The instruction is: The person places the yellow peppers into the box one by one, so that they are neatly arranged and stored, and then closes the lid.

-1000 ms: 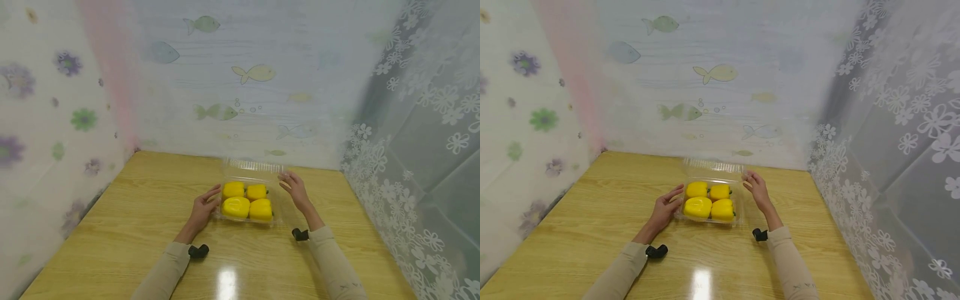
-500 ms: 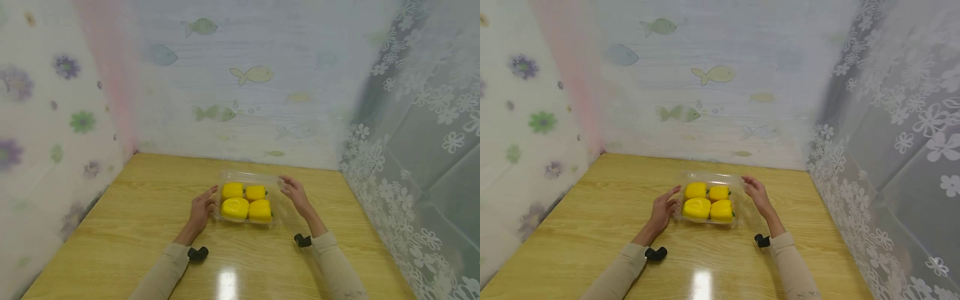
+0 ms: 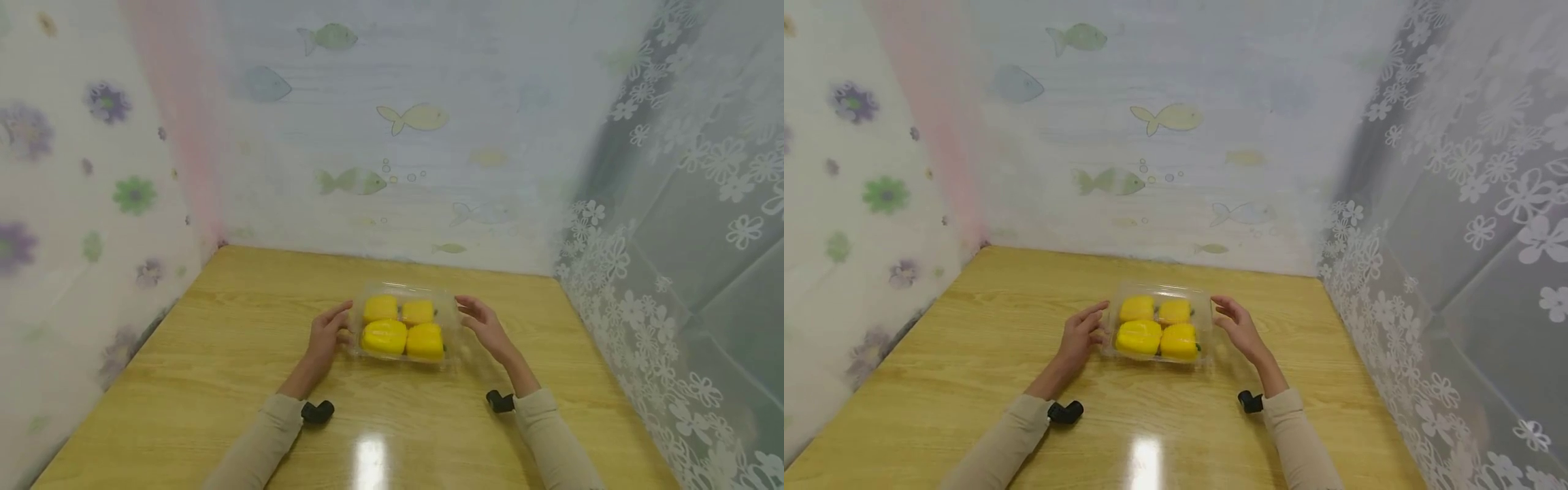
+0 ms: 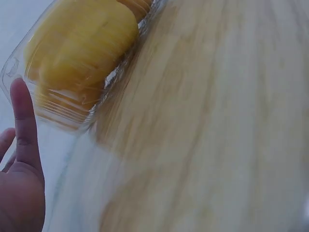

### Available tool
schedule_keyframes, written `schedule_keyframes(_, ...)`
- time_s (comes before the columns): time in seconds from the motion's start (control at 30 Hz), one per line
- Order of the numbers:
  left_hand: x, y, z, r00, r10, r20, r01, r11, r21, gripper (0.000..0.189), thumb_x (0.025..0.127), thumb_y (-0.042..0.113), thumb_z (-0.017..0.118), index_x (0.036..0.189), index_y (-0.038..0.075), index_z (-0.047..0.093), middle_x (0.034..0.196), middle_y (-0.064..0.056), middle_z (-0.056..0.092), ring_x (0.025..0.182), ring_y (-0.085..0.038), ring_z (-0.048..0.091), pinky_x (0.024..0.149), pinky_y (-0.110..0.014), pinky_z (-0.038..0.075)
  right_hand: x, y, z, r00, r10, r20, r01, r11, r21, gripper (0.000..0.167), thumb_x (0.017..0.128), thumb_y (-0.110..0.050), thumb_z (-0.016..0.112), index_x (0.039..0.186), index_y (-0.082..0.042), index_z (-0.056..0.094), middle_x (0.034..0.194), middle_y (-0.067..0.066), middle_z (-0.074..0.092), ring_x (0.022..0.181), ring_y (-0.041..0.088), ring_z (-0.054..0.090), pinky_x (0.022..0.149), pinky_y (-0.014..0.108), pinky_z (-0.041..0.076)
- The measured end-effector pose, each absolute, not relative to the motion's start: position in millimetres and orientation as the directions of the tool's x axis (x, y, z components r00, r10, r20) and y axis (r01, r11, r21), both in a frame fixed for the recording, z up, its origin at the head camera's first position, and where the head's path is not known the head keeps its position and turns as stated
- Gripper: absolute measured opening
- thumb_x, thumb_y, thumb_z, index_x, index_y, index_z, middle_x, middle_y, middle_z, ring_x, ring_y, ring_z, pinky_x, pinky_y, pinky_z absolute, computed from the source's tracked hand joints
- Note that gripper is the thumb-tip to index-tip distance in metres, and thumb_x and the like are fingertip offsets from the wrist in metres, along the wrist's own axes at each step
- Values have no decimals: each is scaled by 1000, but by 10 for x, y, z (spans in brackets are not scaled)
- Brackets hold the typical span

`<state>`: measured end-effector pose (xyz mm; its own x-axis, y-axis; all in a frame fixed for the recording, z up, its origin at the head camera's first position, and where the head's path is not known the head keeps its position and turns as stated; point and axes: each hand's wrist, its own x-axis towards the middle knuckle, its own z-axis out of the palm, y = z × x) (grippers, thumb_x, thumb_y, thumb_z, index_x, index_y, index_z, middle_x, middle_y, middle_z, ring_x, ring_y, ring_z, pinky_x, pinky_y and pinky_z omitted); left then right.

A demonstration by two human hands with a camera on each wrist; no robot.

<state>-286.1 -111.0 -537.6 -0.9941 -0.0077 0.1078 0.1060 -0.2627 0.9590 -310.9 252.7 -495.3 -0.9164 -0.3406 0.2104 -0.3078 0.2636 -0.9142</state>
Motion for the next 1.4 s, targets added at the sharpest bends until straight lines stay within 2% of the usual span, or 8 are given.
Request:
schedule_keyframes(0.13, -2869, -1139, -5348, -994, 14, 111, 106, -214, 971, 41, 104, 11, 51, 142, -5, 55, 93, -8, 60, 76, -14, 61, 57, -26, 57, -3078, 2535, -4958, -911, -358, 204, -317, 295, -901, 49, 105, -4, 52, 150, 7, 39, 156, 29, 37, 142, 51, 35, 111, 61, 37)
schedule_keyframes(0.23, -2873, -1166, -5356, -993, 31, 110, 103, -181, 978, 42, 102, 7, 52, 143, -2, 55, 88, -7, 63, 76, -13, 64, 60, -26, 58, -3050, 2538, -4969, -913, -366, 179, -303, 317, -899, 50, 105, -8, 54, 151, 5, 40, 158, 27, 36, 144, 51, 32, 112, 67, 33)
schedule_keyframes(0.37, -2862, -1201, -5377, -992, 69, 110, 101, -128, 987, 48, 99, 4, 57, 147, 1, 52, 93, -9, 70, 71, -12, 66, 62, -27, 58, -2987, 2550, -5002, -919, -368, 142, -287, 377, -881, 50, 105, -12, 55, 151, 3, 40, 158, 26, 35, 144, 51, 31, 112, 67, 32)
schedule_keyframes(0.57, -2840, -1226, -5326, -985, 130, 109, 106, -37, 994, 54, 99, 4, 62, 151, 2, 47, 112, -27, 67, 80, -9, 67, 66, -26, 58, -2868, 2533, -4935, -919, -386, 82, -272, 467, -841, 58, 107, -16, 52, 156, 6, 30, 159, 33, 29, 143, 54, 29, 110, 68, 33)
schedule_keyframes(0.83, -2728, -1294, -5275, -979, 197, 53, 66, 59, 996, 51, 100, 13, 61, 149, 1, 49, 114, -31, 68, 71, -22, 70, 67, -34, 60, -2758, 2575, -4954, -894, -447, -20, -222, 482, -848, 60, 110, -24, 44, 159, 4, 23, 159, 31, 31, 144, 50, 31, 113, 65, 32)
schedule_keyframes(1.03, -2654, -1317, -5288, -966, 254, 49, 72, 81, 994, 57, 99, 10, 59, 152, -2, 43, 141, -28, 54, 78, -22, 69, 70, -37, 61, -2691, 2597, -4934, -861, -501, -83, -203, 490, -848, 58, 111, -22, 42, 156, 10, 25, 157, 33, 32, 142, 49, 36, 113, 60, 35)
schedule_keyframes(1.27, -2613, -1390, -5276, -936, 347, 56, 111, 141, 984, 58, 105, 14, 57, 156, -3, 35, 114, -27, 66, 80, -30, 70, 68, -40, 62, -2633, 2648, -4913, -820, -558, -130, -174, 460, -871, 63, 111, -27, 41, 158, 9, 20, 158, 35, 28, 139, 49, 39, 109, 58, 42)
schedule_keyframes(1.4, -2597, -1423, -5253, -914, 399, 70, 134, 135, 982, 62, 106, 17, 56, 157, -5, 29, 108, -26, 70, 86, -36, 71, 71, -41, 62, -2624, 2653, -4904, -797, -590, -128, -167, 419, -893, 63, 111, -25, 43, 157, 11, 19, 145, 35, 45, 129, 45, 51, 107, 57, 44)
